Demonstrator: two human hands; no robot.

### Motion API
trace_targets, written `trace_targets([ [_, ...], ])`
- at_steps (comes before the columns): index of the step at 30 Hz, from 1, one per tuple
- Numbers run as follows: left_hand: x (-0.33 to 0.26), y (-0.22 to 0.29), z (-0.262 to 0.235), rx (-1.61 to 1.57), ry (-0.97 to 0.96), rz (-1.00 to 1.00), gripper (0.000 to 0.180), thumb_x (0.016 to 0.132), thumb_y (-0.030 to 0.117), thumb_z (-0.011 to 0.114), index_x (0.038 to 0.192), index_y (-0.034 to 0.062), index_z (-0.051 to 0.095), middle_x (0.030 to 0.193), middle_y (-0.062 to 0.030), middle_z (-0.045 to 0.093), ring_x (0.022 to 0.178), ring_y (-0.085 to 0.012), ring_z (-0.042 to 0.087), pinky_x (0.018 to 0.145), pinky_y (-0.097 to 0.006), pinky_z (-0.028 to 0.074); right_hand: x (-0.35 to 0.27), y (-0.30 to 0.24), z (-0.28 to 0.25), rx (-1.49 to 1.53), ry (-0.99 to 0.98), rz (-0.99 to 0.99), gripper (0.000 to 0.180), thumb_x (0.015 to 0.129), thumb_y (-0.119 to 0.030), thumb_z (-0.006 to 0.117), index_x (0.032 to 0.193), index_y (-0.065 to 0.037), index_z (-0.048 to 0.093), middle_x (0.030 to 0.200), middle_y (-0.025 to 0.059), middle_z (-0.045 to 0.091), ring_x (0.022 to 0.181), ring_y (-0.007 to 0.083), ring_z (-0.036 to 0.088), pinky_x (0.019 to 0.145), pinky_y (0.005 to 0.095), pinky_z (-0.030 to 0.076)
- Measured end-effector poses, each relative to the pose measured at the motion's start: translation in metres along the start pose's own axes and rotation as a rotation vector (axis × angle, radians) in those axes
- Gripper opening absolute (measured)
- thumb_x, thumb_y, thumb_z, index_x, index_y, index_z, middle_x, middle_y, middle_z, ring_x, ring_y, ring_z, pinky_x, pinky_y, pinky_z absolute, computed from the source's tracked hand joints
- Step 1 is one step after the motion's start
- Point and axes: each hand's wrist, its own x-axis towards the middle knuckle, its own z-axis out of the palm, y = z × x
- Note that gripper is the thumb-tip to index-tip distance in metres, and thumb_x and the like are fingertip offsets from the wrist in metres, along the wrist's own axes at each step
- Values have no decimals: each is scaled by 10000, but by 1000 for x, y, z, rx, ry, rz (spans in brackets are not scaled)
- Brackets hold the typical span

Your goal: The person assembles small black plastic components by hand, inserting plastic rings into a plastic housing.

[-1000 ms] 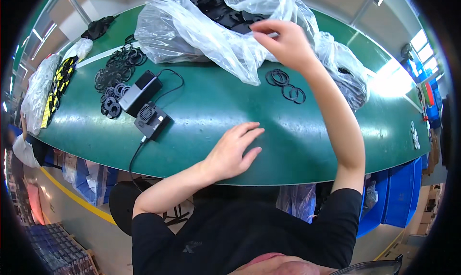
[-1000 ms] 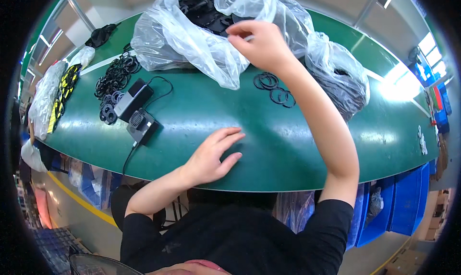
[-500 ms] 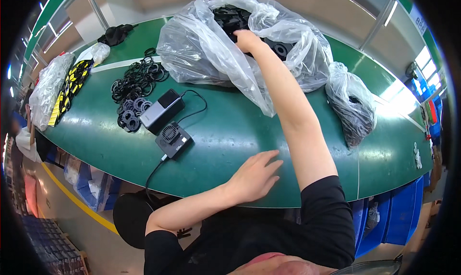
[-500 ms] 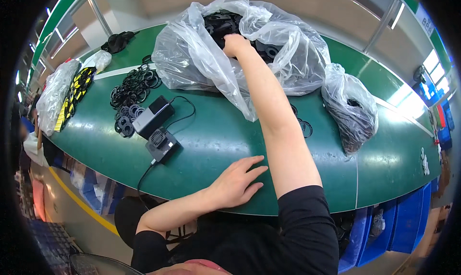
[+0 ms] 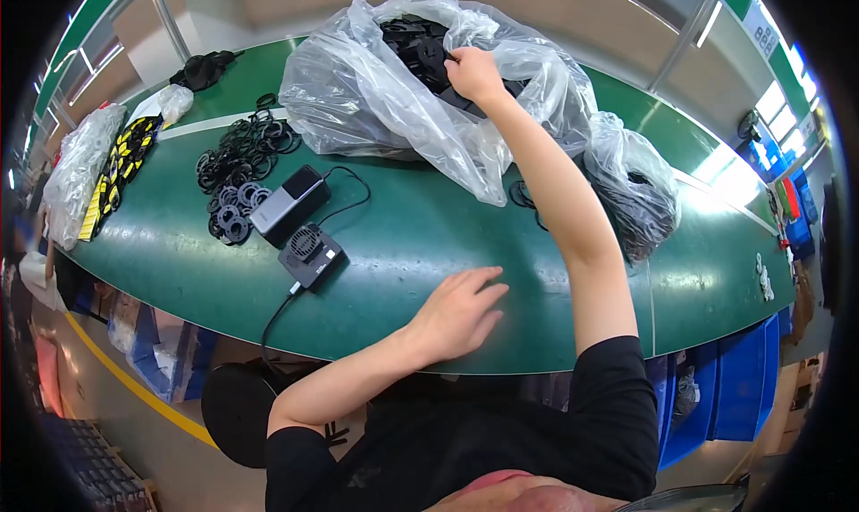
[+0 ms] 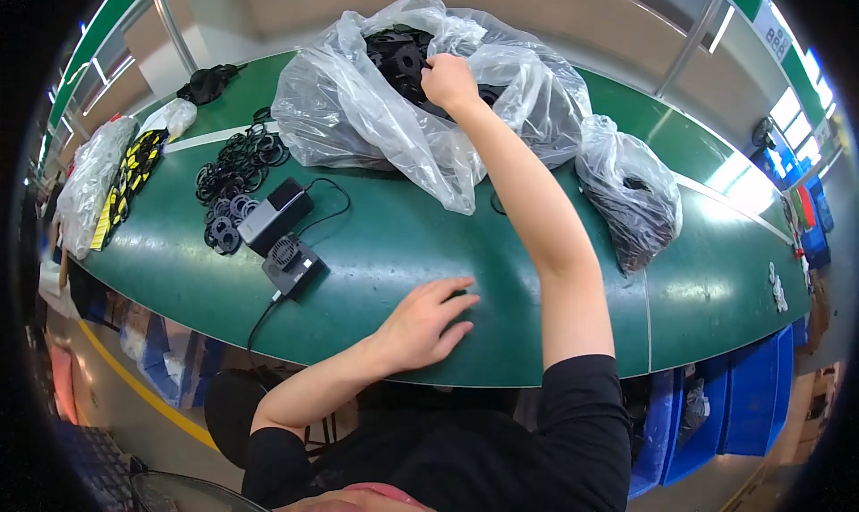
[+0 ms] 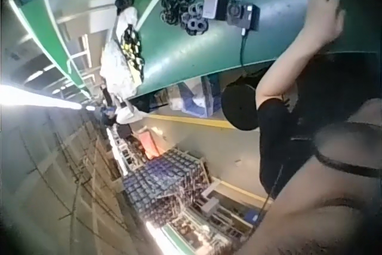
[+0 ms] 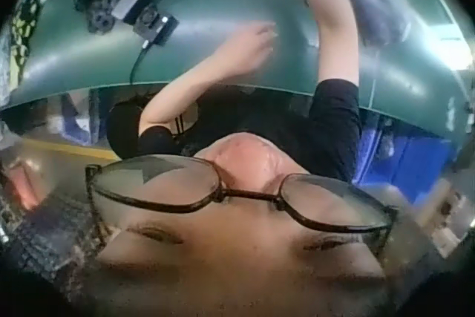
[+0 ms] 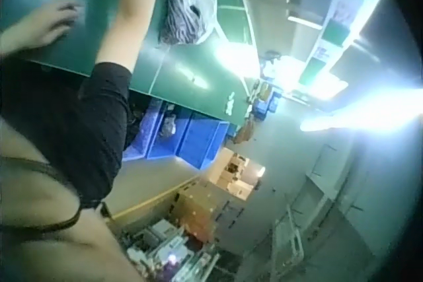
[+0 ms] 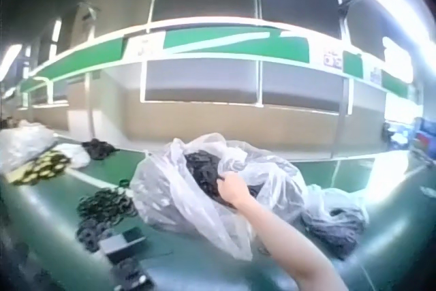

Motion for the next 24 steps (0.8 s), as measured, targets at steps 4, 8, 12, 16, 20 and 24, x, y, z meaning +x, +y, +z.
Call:
trace_targets([
  [4, 6, 8, -12, -202, 183, -122, 327, 767, 45, 622, 1088, -3, 586, 1173, -190, 546, 1066, -344, 538, 897, -370, 446, -52, -21, -65, 417, -20, 69, 219, 780, -179, 621, 905, -6, 666, 782, 155, 666, 705, 246, 646, 653, 338, 492],
  [8, 6, 4, -16, -627, 405, -239, 434, 841, 40, 557, 1260, -1, 449, 1232, -149, 530, 1120, -258, 526, 957, -362, 397, -141, -55, -138, 629, -216, 111, 186, 799, -131, 620, 911, 17, 643, 691, 77, 644, 604, 97, 571, 584, 261, 457],
  [12, 8, 1, -22, -1095, 484, -328, 442, 905, 64, 481, 1321, -22, 362, 1257, -136, 506, 1139, -216, 509, 974, -336, 388, -226, -75, -160, 421, -132, -184, 183, 762, -61, 602, 928, 8, 637, 740, 90, 639, 607, 198, 599, 573, 288, 479],
  [16, 12, 11, -13, -1222, 265, -365, 451, 920, 106, 491, 1328, -35, 359, 1268, -132, 501, 1123, -200, 518, 952, -325, 413, -279, -81, -169, -142, -116, -482, 391, 672, -75, 656, 1039, 47, 599, 1009, 147, 617, 683, 198, 597, 587, 304, 499],
  [20, 7, 7, -6, -1078, 88, -447, 406, 946, 130, 464, 1309, -40, 396, 1238, -117, 527, 1074, -170, 543, 920, -300, 443, -298, -85, -165, -203, -143, -437, 434, 693, -175, 686, 1043, 64, 594, 1059, 163, 594, 746, 194, 592, 626, 288, 501],
  [24, 8, -1, 0, -1142, 272, -544, 283, 958, 142, 449, 1184, -16, 509, 1085, -98, 613, 980, -166, 591, 856, -306, 479, -287, -62, -178, 153, -182, -456, 373, 678, -207, 742, 971, -5, 630, 1047, 135, 616, 769, 218, 605, 645, 298, 513],
])
